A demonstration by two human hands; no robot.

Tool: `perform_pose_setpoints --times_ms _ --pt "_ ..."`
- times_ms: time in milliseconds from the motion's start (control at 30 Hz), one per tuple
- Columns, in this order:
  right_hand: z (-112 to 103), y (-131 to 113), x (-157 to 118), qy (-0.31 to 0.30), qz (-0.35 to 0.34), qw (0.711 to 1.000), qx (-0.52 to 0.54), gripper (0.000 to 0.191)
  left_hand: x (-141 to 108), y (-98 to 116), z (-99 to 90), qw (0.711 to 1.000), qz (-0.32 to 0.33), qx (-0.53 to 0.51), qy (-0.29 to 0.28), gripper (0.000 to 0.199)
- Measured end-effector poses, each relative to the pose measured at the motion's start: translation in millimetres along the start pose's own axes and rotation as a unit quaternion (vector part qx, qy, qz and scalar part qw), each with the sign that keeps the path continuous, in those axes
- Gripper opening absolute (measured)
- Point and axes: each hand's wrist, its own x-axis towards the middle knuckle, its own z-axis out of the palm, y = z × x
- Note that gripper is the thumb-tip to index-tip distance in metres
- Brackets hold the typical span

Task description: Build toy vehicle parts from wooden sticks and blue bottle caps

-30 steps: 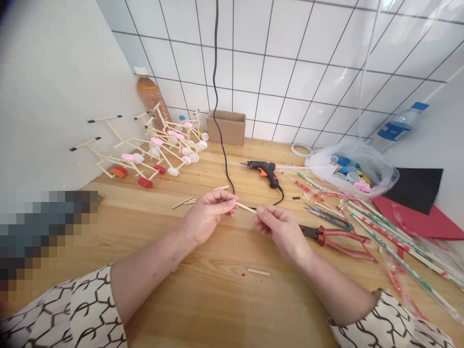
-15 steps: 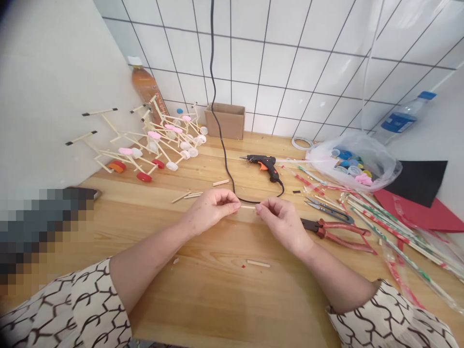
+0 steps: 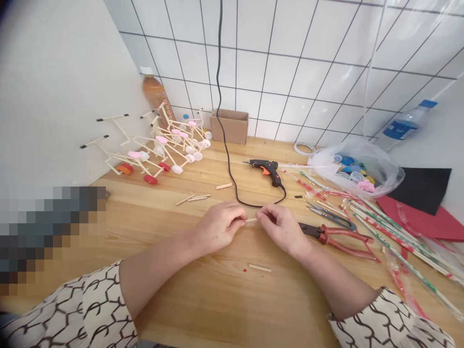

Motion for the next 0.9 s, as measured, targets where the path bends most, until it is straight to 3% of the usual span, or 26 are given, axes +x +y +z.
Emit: perform_pose_setpoints --times_ms 133,333,533,767,900 --pt "3 2 0 0.011 -0.047 0.997 -0.063 0.029 1 -4 -2.5 0.999 0.021 0.047 -0.014 0.014" --pt "2 6 1 0.004 -0.045 0.994 -0.095 0.034 2 -7 -2.9 0.996 0.035 0.087 -0.014 0.016" --pt "-7 10 7 0.078 -0.094 0.978 -0.172 0.021 2 -6 -2.6 0.989 0.075 0.123 -0.039 0.017" --pt "-4 7 34 0.020 -0.084 0.955 -0.282 0.007 1 -9 -0.7 0.984 0.092 0.136 -0.061 0.018" --pt "-3 0 46 -0.026 -0.064 0.936 -0.344 0.012 2 -12 -0.6 0.983 0.088 0.150 -0.065 0.018"
